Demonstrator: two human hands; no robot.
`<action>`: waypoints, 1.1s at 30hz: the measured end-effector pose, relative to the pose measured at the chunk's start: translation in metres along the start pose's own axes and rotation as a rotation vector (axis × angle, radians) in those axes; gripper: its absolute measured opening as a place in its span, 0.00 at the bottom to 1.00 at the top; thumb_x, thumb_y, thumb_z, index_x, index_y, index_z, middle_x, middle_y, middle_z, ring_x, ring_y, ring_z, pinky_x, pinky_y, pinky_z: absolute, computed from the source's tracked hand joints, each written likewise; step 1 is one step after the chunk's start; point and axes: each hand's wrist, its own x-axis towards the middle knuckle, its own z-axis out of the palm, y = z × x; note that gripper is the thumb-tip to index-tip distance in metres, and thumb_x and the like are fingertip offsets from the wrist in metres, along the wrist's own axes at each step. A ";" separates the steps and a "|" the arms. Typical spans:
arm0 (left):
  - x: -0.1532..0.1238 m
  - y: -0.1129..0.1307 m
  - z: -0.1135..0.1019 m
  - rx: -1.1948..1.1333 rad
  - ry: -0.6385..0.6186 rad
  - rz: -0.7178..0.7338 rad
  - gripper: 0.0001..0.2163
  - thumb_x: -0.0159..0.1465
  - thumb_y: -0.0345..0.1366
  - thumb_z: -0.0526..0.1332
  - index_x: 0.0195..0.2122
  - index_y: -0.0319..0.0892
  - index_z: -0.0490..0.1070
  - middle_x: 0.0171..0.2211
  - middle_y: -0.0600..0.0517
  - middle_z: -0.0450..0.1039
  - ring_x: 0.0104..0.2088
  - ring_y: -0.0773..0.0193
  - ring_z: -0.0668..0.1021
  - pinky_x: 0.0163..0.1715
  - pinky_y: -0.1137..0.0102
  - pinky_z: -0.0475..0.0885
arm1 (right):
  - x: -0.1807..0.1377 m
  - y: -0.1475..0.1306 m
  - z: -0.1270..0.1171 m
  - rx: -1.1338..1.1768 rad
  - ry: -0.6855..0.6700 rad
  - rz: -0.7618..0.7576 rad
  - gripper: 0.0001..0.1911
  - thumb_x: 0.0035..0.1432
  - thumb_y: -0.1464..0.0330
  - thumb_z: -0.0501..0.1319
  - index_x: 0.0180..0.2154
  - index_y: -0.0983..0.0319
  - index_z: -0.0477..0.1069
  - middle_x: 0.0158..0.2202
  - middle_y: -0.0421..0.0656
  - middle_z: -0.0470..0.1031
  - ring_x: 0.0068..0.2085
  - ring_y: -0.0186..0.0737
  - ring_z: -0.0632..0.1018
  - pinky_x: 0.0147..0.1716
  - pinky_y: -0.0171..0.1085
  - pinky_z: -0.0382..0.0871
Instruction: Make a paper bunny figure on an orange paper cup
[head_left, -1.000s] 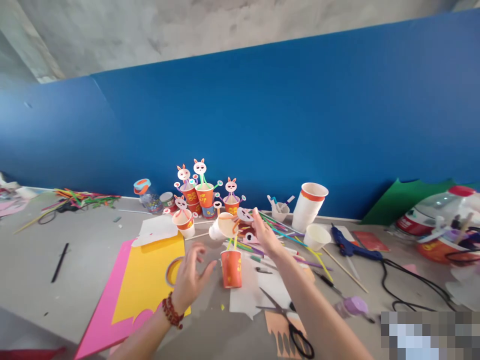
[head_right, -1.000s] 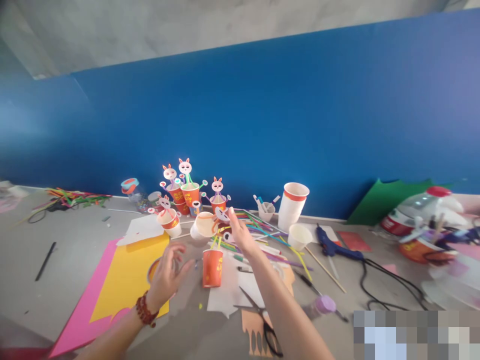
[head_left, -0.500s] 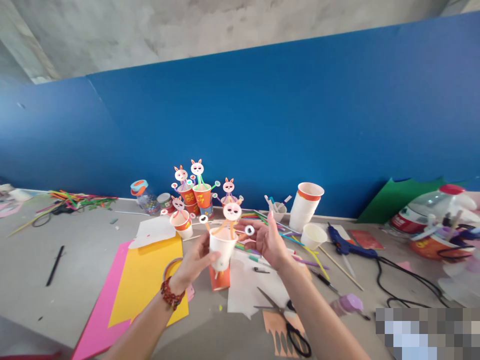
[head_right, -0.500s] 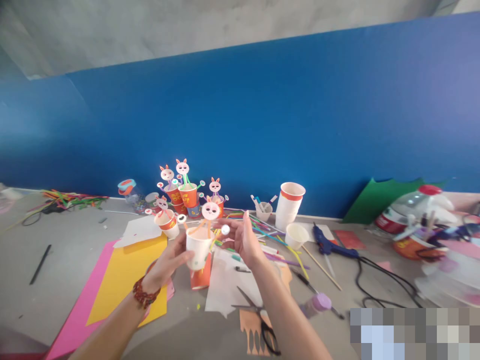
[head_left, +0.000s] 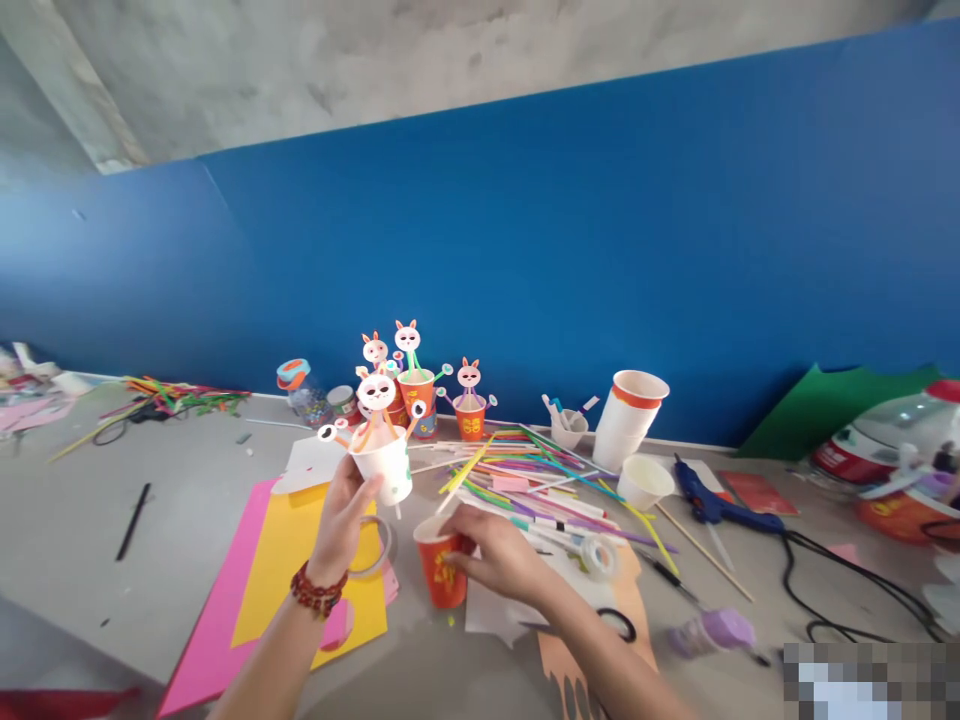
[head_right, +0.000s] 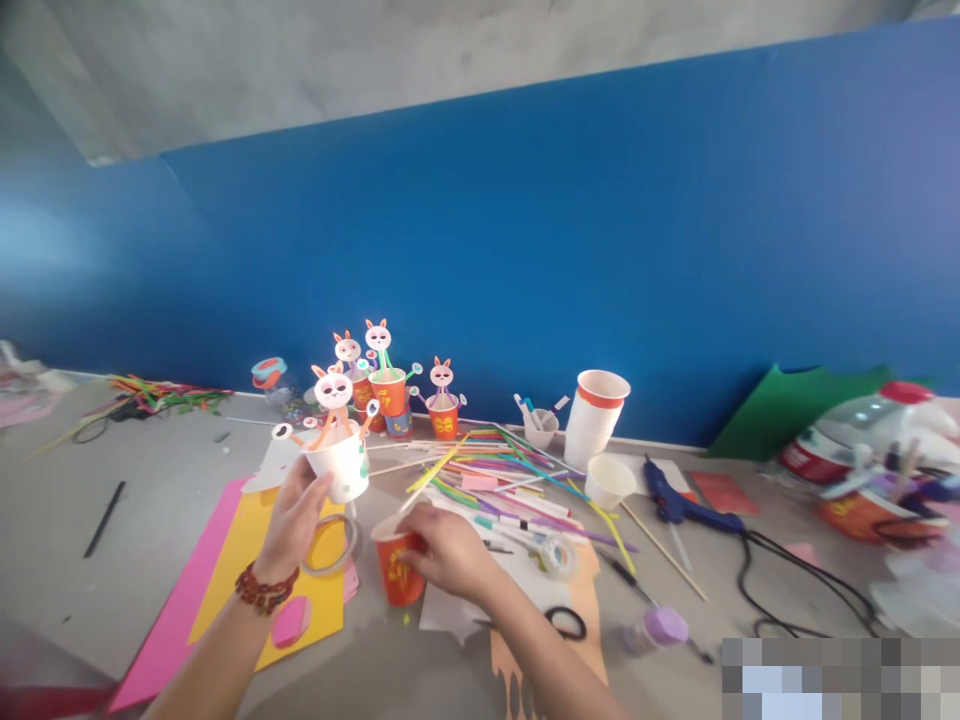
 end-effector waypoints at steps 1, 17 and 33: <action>0.001 0.001 -0.002 -0.001 0.015 0.012 0.26 0.62 0.41 0.65 0.61 0.45 0.64 0.59 0.44 0.69 0.58 0.49 0.71 0.55 0.60 0.69 | -0.007 -0.002 -0.003 -0.025 -0.005 -0.103 0.09 0.56 0.72 0.63 0.40 0.58 0.76 0.39 0.43 0.78 0.40 0.42 0.77 0.41 0.35 0.67; 0.012 0.009 0.008 -0.024 0.027 -0.002 0.25 0.64 0.43 0.62 0.61 0.43 0.63 0.59 0.43 0.69 0.59 0.48 0.71 0.53 0.60 0.72 | -0.056 -0.011 -0.002 0.044 0.017 -0.134 0.09 0.64 0.69 0.57 0.40 0.55 0.76 0.37 0.43 0.78 0.38 0.41 0.77 0.37 0.36 0.69; 0.006 -0.006 0.040 0.289 -0.116 0.102 0.24 0.59 0.42 0.68 0.55 0.43 0.65 0.53 0.42 0.71 0.53 0.48 0.75 0.51 0.59 0.72 | 0.040 -0.055 -0.050 -0.287 0.350 -0.217 0.11 0.65 0.63 0.58 0.47 0.57 0.72 0.36 0.45 0.78 0.35 0.42 0.76 0.33 0.35 0.63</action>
